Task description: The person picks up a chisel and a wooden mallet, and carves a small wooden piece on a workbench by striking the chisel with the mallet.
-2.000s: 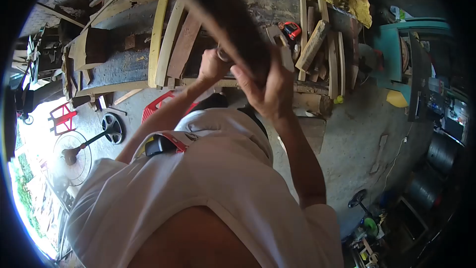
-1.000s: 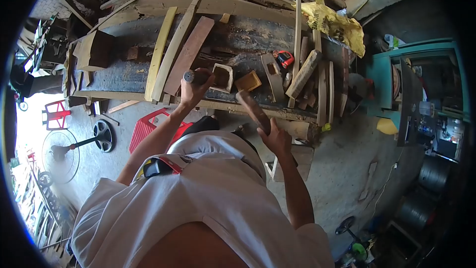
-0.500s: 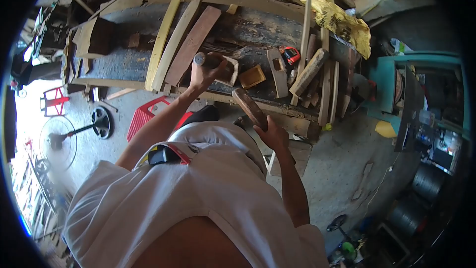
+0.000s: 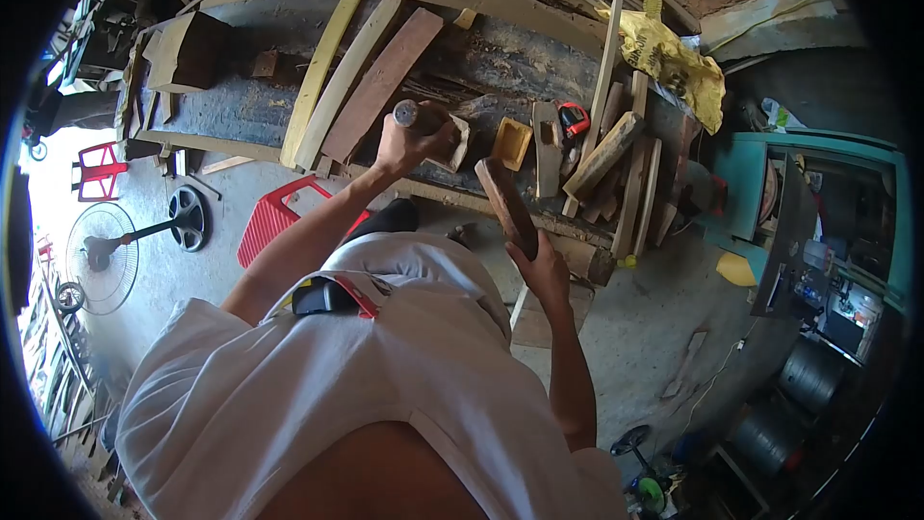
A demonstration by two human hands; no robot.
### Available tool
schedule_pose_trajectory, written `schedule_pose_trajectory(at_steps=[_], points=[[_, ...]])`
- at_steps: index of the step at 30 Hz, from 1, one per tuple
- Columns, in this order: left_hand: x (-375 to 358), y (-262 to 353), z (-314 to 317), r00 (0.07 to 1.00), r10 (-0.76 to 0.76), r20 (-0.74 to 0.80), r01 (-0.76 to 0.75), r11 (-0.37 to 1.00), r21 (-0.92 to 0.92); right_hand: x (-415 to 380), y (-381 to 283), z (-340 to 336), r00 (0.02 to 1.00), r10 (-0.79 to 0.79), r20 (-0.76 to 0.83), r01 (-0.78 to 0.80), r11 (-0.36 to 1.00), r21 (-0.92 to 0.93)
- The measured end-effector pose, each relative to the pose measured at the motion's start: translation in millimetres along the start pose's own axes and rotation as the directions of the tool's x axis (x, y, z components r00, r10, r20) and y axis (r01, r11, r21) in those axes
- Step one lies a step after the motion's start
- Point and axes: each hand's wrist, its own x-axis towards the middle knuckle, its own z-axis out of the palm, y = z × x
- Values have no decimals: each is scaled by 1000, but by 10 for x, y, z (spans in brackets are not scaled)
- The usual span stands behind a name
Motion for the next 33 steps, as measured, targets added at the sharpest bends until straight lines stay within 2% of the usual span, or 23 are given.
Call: schedule_pose_trajectory(at_steps=[1, 3, 4, 6, 7, 9, 10, 12, 13, 14, 16, 17, 19, 20, 22, 23, 24, 26, 33], points=[[21, 12, -11, 1000, 2, 1, -2, 1000, -1, 0, -58, -31, 1000, 1, -2, -1, 1000, 1], [58, 6, -25, 995, -34, 92, 34, 999, -2, 10, -244, -125, 963, -174, -207, 180, 984, 11], [79, -18, -14, 995, -34, 96, 34, 999, -1, -9, -377, -222, 963, -171, -208, 178, 984, 14], [132, -88, 18, 989, 14, 146, -19, 999, 34, -125, -899, -564, 955, -223, -194, 266, 934, 238], [134, -45, 27, 988, 12, 152, -18, 999, 37, -175, -1086, -664, 956, -218, -194, 262, 934, 243], [125, 75, 45, 980, -3, 201, -17, 995, 99, -248, -1396, -782, 770, -438, -464, 594, 758, 270], [94, 36, 76, 978, -10, 210, -11, 995, 102, -274, -1509, -798, 777, -428, -462, 586, 761, 278], [87, -53, 153, 970, 105, 220, -148, 971, 190, -256, -1691, -823, 623, -561, -545, 733, 662, 157], [32, -85, 200, 974, 126, 189, -165, 964, 207, -189, -1690, -761, 598, -600, -531, 725, 688, 39], [-29, 2, 193, 976, 124, 177, -152, 976, 153, -144, -1658, -720, 732, -554, -397, 592, 805, -33], [-96, -65, 147, 969, 120, 218, -171, 958, 232, 118, -1395, -543, 783, -522, -340, 531, 844, -73], [-64, -71, 117, 971, 123, 205, -170, 957, 234, 149, -1363, -544, 777, -533, -336, 540, 838, -80], [-40, -107, 27, 971, 70, 230, -90, 993, 79, 128, -1305, -493, 842, -425, -332, 491, 859, 146], [-14, -136, -21, 972, 67, 225, -88, 993, 81, 132, -1271, -457, 842, -429, -328, 494, 857, 146], [88, -188, -99, 985, 20, 174, -7, 997, -74, 149, -1169, -417, 811, -426, -401, 526, 831, 181], [143, -192, -171, 977, -14, 214, 36, 995, -97, 158, -1107, -400, 803, -422, -421, 527, 833, 171], [177, -164, -242, 969, 6, 246, 14, 997, -80, 146, -1040, -394, 805, -417, -421, 523, 834, 173], [208, -167, -321, 951, 60, 303, -46, 998, -53, 115, -915, -378, 897, -298, -325, 368, 913, 179], [127, -129, -162, 923, 42, 384, -38, 999, -18, -26, -918, -393, 926, -224, -303, 316, 900, 301]])
